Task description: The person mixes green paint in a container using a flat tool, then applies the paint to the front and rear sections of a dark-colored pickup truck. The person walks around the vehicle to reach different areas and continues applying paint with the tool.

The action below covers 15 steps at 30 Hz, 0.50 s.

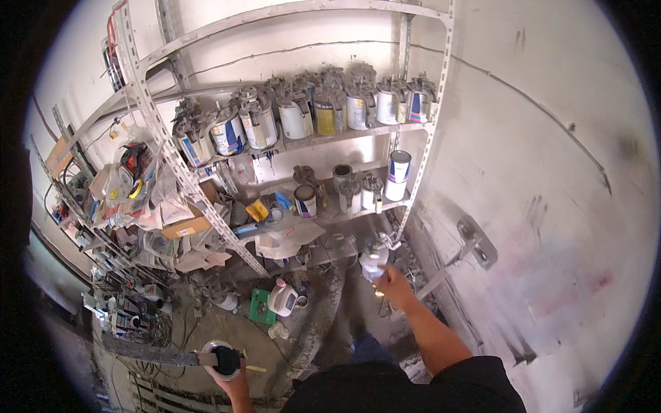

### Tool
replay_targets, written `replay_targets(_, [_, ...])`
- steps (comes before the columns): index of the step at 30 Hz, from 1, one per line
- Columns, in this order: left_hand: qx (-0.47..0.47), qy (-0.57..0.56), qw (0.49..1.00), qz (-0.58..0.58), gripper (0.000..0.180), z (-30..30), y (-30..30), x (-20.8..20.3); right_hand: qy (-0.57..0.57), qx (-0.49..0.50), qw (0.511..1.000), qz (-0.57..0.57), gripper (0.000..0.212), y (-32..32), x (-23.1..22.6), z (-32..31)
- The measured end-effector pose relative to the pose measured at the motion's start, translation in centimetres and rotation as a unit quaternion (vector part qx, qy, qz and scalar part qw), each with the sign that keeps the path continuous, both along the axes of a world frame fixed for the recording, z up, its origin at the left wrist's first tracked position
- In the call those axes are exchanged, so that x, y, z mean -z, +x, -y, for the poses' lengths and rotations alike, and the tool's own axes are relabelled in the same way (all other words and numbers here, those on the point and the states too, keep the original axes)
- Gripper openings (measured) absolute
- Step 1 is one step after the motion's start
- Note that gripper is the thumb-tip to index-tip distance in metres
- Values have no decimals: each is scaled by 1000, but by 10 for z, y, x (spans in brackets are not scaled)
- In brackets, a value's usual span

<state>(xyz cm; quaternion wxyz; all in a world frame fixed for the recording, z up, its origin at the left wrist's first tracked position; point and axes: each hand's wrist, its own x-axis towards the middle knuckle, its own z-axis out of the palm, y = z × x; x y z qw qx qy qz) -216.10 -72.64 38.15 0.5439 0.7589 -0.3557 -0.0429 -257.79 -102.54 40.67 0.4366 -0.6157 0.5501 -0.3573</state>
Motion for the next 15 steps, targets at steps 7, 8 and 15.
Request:
replay_targets(7, [-76,-150,986,-22,101,98,-41,-22,-362,41,929,67,55,66,-153,244])
replay_targets(8, [-72,-175,981,-35,96,111,-47,-29,-387,59,920,14,59,78,-179,266])
replay_targets(15, [-87,-228,967,-71,70,159,-81,-72,-449,128,884,-32,75,146,-209,379])
